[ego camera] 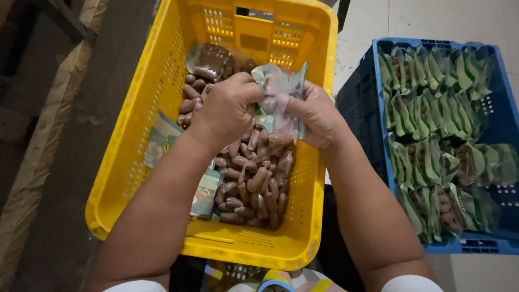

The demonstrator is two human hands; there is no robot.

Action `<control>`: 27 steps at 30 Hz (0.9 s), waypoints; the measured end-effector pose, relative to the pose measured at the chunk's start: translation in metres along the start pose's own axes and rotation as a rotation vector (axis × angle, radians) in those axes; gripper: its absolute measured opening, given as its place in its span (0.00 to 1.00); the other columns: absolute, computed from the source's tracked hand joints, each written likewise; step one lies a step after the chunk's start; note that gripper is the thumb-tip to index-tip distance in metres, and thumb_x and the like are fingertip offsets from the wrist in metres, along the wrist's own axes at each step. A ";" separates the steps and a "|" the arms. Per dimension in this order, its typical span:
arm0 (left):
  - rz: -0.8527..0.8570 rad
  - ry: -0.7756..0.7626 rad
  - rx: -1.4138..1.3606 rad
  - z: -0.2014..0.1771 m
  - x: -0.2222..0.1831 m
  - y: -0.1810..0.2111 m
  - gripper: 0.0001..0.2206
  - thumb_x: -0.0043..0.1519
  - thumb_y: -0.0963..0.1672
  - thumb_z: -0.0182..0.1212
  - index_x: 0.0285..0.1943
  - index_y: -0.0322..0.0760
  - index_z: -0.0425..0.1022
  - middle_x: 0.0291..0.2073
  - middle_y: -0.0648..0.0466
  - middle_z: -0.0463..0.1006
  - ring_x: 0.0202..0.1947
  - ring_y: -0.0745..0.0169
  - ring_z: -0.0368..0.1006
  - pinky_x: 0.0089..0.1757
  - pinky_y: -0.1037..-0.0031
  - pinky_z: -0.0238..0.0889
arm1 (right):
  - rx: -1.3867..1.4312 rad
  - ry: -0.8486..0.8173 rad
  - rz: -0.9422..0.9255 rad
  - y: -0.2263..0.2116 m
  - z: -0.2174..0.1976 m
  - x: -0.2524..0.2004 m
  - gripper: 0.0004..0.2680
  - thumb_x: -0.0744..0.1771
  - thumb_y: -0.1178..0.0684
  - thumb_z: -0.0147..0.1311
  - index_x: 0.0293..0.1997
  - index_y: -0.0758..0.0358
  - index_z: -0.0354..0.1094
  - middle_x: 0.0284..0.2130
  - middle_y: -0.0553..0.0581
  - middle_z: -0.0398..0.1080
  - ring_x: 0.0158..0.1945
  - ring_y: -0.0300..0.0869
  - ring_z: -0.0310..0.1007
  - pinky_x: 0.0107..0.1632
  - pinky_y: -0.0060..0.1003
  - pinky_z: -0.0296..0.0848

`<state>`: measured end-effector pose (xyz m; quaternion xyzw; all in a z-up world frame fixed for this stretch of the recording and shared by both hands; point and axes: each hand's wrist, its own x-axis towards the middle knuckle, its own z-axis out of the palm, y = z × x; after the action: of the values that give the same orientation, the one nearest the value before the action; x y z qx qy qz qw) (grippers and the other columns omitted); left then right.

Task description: The person packs tamarind pods from a yellow crate into small plastic bags by hand and places the filled bags back into the crate.

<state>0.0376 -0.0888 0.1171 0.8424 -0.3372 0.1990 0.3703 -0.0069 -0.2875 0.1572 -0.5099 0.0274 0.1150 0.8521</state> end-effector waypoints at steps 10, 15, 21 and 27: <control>-0.895 0.260 -0.957 -0.034 0.026 0.046 0.11 0.50 0.31 0.56 0.21 0.36 0.76 0.19 0.51 0.76 0.13 0.67 0.70 0.18 0.82 0.59 | 0.227 -0.050 -0.013 -0.001 -0.028 0.029 0.13 0.62 0.60 0.70 0.49 0.59 0.74 0.40 0.60 0.80 0.40 0.50 0.84 0.47 0.48 0.85; -0.991 0.170 -0.843 -0.007 0.005 0.008 0.17 0.45 0.31 0.63 0.41 0.37 0.80 0.25 0.52 0.74 0.24 0.63 0.77 0.29 0.74 0.78 | 0.228 0.139 -0.091 -0.013 -0.043 0.023 0.08 0.66 0.58 0.64 0.48 0.58 0.72 0.34 0.55 0.78 0.35 0.44 0.82 0.34 0.34 0.80; -0.814 -0.560 -0.064 0.031 0.000 0.001 0.19 0.55 0.41 0.46 0.50 0.47 0.81 0.50 0.52 0.79 0.53 0.46 0.73 0.54 0.51 0.57 | 0.552 0.019 -0.046 -0.018 -0.055 0.024 0.15 0.64 0.51 0.65 0.54 0.62 0.68 0.46 0.61 0.76 0.49 0.49 0.78 0.50 0.41 0.80; -0.851 -0.775 0.135 0.064 -0.011 -0.006 0.26 0.56 0.54 0.50 0.50 0.30 0.77 0.49 0.36 0.78 0.48 0.37 0.74 0.45 0.53 0.66 | 0.486 -0.009 -0.095 -0.013 -0.069 0.020 0.17 0.63 0.59 0.66 0.57 0.71 0.69 0.48 0.64 0.77 0.53 0.48 0.78 0.61 0.42 0.76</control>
<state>0.0398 -0.1299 0.0664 0.9369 -0.0664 -0.2694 0.2124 0.0201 -0.3499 0.1319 -0.2901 0.0266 0.0673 0.9543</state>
